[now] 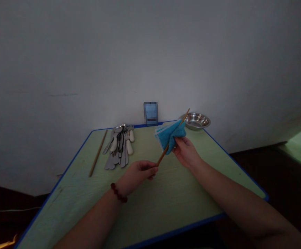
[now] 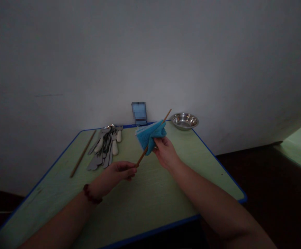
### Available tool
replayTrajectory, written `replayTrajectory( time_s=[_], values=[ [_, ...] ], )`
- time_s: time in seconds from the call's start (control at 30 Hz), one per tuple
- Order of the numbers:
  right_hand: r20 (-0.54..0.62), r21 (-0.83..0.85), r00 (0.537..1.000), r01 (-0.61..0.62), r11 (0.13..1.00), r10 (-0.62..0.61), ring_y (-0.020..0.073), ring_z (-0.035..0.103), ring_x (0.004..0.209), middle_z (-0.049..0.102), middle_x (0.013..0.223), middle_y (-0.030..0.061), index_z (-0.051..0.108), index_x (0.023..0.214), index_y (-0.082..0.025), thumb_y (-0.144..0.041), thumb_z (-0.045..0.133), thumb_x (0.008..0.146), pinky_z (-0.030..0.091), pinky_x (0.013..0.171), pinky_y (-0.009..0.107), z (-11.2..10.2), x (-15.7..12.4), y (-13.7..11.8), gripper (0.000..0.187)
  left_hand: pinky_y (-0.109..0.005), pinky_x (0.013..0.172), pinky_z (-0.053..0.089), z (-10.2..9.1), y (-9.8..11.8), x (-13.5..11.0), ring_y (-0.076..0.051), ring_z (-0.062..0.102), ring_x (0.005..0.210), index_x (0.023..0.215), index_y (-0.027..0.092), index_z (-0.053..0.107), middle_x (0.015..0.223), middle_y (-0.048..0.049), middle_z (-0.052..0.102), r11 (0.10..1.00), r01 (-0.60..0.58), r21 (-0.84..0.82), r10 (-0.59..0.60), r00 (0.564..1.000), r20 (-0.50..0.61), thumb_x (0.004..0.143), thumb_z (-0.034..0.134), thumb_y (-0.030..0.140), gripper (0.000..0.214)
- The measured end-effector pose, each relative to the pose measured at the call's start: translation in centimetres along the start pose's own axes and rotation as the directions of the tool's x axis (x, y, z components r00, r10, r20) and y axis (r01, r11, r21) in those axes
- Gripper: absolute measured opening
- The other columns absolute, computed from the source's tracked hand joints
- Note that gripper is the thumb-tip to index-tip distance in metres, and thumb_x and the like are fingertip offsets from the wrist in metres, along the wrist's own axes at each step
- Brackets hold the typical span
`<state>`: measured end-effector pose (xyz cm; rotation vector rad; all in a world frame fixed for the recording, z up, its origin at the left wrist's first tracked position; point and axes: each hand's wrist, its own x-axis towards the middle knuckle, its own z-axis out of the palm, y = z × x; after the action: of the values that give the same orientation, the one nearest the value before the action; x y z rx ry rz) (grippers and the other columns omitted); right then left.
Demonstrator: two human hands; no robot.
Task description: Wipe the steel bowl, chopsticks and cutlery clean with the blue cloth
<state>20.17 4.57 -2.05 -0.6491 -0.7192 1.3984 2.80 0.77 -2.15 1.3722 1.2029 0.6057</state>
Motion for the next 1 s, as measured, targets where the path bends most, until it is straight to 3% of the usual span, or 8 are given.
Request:
replayTrajectory(
  time_s=[0.77,1.0],
  values=[
    [0.077,-0.072,0.992,-0.093,0.993,0.099,0.0086,0.052,0.06,0.059,0.068,-0.004,0.058,0.072,-0.02,-0.028,0.065,0.06,0.044,0.059,0.026,0.8,-1.0,1.0,0.017,-0.023,0.057,0.043,0.5,0.6,0.1,-0.009,0.049,0.055,0.068,0.013,0.064,0.056,0.0025,0.055,0.992,0.019,-0.125,-0.022,1.0,-0.018,0.058,0.065,0.03,0.02],
    [0.061,-0.081,0.989,-0.131,0.988,0.136,0.0078,0.051,0.058,0.059,0.067,-0.0042,0.058,0.074,-0.019,-0.028,0.066,0.058,0.042,0.056,0.023,0.3,-0.8,1.1,0.019,-0.026,0.061,0.046,0.2,0.5,0.1,-0.013,0.054,0.064,0.077,0.014,0.066,0.068,-0.0025,0.061,0.986,0.018,-0.164,-0.009,0.998,0.056,0.06,0.064,0.031,0.024]
  ],
)
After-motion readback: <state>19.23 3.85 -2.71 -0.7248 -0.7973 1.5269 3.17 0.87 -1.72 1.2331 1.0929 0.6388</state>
